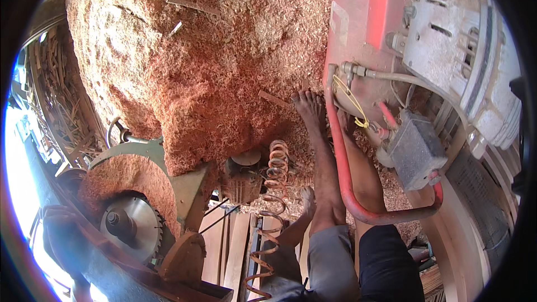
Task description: The person assembles small wooden frames using a nail gun and pliers in a woodworking shop. They position pieces on a workbench, drive nails, and occasionally adjust or split wood pieces with pliers.
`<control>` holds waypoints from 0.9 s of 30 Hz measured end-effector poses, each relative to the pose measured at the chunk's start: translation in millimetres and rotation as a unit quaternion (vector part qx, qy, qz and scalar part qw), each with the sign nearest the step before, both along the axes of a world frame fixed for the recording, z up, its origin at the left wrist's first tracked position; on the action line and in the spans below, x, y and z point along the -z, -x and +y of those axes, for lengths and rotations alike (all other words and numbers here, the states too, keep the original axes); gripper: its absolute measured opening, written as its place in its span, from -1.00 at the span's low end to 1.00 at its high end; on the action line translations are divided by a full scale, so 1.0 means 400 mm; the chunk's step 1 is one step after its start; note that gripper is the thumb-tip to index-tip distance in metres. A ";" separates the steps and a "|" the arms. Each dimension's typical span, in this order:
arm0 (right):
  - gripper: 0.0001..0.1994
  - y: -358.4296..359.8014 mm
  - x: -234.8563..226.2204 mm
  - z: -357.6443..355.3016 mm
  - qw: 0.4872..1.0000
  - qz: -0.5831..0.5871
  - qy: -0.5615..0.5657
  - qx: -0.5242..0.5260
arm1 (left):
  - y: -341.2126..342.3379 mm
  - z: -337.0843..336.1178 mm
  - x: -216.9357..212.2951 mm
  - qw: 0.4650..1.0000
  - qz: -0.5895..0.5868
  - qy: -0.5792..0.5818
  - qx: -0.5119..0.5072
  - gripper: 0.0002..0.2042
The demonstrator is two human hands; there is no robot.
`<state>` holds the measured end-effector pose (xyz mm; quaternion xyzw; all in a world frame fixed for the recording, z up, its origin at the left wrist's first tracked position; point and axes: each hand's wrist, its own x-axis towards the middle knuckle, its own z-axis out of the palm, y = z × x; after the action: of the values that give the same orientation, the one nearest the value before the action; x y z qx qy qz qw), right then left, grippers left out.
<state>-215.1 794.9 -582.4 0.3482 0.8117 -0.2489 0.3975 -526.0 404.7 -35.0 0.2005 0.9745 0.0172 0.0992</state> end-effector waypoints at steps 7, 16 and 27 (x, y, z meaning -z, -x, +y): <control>-0.54 -0.115 -0.360 0.027 0.989 0.147 0.010 -0.012 | 0.006 -0.021 -0.054 0.987 -0.020 -0.073 -0.140 -0.71; -0.66 -0.074 -1.185 0.035 0.856 0.119 0.402 0.303 | -0.036 0.152 -0.160 0.985 0.053 0.157 -0.037 -0.77; -0.53 -0.082 -1.830 -0.050 0.623 0.346 0.637 0.294 | -0.607 0.309 -0.548 0.857 -0.225 -0.456 -0.086 -0.66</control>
<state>-182.3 775.0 149.6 0.1160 0.3825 -0.9093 0.1156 -283.2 528.3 184.3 0.1291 0.8220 0.5129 0.2111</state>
